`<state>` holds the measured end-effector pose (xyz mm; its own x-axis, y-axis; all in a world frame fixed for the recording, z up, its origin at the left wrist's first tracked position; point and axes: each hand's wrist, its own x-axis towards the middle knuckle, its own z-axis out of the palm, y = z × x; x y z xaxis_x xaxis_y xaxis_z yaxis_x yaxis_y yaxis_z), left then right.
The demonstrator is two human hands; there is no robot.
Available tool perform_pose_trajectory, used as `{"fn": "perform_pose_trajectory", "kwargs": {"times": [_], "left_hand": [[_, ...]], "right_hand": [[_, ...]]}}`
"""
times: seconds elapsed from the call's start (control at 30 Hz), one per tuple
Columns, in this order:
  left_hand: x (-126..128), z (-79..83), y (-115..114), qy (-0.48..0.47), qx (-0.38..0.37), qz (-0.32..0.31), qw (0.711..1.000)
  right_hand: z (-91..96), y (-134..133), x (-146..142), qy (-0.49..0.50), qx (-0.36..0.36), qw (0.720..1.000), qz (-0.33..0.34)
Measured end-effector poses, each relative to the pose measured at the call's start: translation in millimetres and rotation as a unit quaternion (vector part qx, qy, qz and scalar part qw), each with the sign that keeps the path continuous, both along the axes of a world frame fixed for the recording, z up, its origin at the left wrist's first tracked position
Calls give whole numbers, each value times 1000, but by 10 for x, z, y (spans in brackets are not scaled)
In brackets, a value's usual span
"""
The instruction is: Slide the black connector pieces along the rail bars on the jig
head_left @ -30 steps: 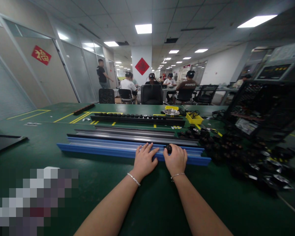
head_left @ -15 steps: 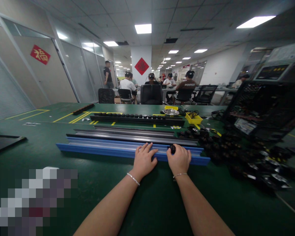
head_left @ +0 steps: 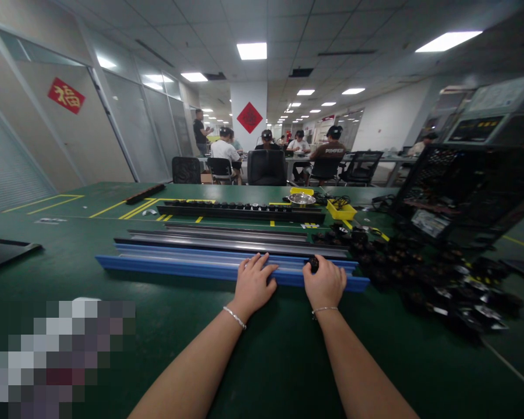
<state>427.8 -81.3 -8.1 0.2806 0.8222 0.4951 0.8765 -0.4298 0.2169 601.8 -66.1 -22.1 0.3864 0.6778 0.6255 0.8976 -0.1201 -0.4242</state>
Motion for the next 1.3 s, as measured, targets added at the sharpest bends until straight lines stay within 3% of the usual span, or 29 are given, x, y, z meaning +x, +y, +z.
{"fn": "perform_pose_trajectory", "kwargs": {"times": [1.3], "left_hand": [[-3,7,-1,-3,-4,-2,1000]], "right_hand": [[-10,17,233,29,22,997,-73]]}}
